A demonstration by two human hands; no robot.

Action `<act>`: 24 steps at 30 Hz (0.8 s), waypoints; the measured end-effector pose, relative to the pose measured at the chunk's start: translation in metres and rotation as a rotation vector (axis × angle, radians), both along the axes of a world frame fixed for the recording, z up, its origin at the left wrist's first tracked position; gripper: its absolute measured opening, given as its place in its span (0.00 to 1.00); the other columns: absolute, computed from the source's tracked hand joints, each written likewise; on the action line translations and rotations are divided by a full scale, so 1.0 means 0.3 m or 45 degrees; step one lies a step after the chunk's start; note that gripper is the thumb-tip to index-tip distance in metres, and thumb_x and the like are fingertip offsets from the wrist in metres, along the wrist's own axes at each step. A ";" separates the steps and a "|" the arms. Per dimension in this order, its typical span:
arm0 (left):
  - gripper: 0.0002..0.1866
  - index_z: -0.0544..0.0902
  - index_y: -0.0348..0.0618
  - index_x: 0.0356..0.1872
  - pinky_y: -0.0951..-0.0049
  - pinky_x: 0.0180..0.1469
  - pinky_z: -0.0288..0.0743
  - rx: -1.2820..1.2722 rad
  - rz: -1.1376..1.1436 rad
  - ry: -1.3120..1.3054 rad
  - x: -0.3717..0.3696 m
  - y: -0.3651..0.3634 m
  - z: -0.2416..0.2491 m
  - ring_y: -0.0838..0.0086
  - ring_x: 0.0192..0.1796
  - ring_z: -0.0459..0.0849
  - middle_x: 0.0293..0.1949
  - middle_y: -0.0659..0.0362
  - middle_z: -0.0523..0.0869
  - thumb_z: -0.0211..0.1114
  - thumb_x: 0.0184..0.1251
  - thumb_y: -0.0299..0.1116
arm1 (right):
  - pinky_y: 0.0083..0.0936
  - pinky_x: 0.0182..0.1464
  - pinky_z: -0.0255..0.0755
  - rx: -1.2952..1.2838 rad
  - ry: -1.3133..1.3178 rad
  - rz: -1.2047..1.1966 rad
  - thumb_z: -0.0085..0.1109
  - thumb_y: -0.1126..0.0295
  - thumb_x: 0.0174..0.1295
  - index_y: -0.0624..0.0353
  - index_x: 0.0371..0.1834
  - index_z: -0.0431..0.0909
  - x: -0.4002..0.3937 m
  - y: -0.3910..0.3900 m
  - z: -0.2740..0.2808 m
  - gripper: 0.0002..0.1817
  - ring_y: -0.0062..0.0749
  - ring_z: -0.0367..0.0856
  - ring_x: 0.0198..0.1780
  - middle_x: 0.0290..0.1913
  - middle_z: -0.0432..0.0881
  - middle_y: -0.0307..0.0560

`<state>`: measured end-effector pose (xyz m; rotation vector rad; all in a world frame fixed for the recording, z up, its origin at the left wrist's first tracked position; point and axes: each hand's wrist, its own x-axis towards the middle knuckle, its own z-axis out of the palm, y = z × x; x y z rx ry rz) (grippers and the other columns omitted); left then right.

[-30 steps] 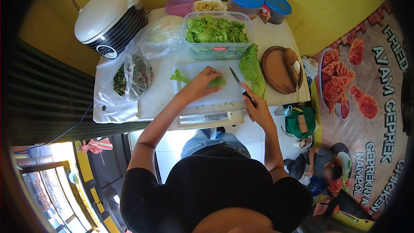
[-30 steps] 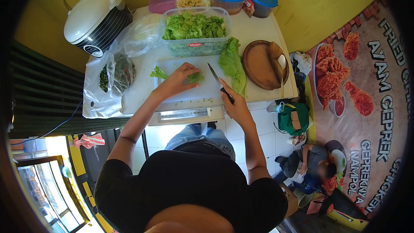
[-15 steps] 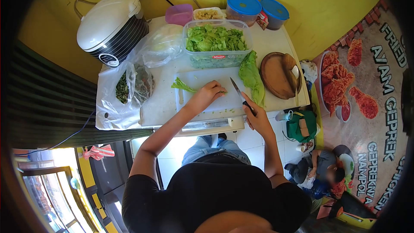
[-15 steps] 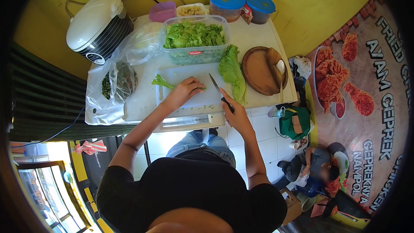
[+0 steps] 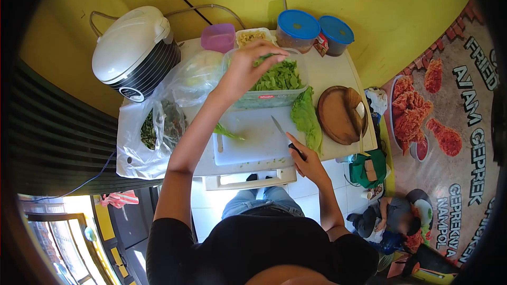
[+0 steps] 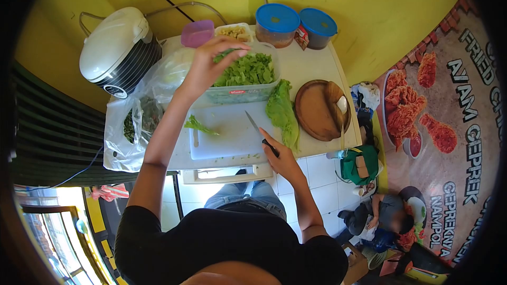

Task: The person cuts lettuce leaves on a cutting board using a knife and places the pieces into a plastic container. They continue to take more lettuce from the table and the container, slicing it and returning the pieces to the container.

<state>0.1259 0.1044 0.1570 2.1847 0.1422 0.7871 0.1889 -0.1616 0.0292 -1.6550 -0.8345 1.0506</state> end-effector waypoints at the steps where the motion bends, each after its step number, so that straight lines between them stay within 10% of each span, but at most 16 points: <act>1: 0.12 0.85 0.39 0.49 0.72 0.52 0.75 0.103 -0.059 0.120 0.031 0.016 0.009 0.66 0.49 0.83 0.47 0.54 0.85 0.66 0.68 0.33 | 0.15 0.17 0.56 0.009 0.001 0.020 0.48 0.71 0.74 0.46 0.76 0.63 0.004 0.011 0.006 0.27 0.12 0.57 0.14 0.17 0.62 0.29; 9: 0.17 0.84 0.40 0.50 0.63 0.59 0.72 0.323 -0.030 0.287 0.065 0.069 -0.079 0.60 0.56 0.81 0.50 0.51 0.85 0.63 0.70 0.42 | 0.16 0.21 0.57 -0.126 0.060 0.015 0.49 0.69 0.73 0.43 0.76 0.63 0.039 0.031 0.038 0.27 0.13 0.58 0.19 0.18 0.62 0.30; 12: 0.16 0.84 0.41 0.51 0.62 0.60 0.72 0.350 -0.172 0.834 0.052 0.073 -0.133 0.58 0.59 0.79 0.54 0.51 0.83 0.61 0.71 0.40 | 0.16 0.20 0.56 -0.101 0.050 0.015 0.49 0.69 0.73 0.42 0.75 0.63 0.043 0.043 0.026 0.27 0.13 0.58 0.18 0.18 0.62 0.30; 14: 0.14 0.83 0.41 0.52 0.63 0.61 0.71 0.487 0.066 0.142 -0.008 0.058 -0.138 0.58 0.59 0.79 0.58 0.50 0.80 0.61 0.72 0.36 | 0.16 0.20 0.56 -0.093 0.045 0.023 0.49 0.69 0.73 0.42 0.75 0.64 0.043 0.047 0.024 0.27 0.13 0.58 0.18 0.18 0.62 0.30; 24: 0.10 0.87 0.45 0.44 0.64 0.57 0.73 0.022 0.134 0.199 -0.452 -0.095 -0.269 0.59 0.52 0.83 0.45 0.55 0.87 0.69 0.62 0.32 | 0.15 0.15 0.54 -0.025 0.000 0.042 0.49 0.70 0.74 0.45 0.75 0.64 0.016 0.052 0.023 0.26 0.12 0.57 0.13 0.15 0.61 0.28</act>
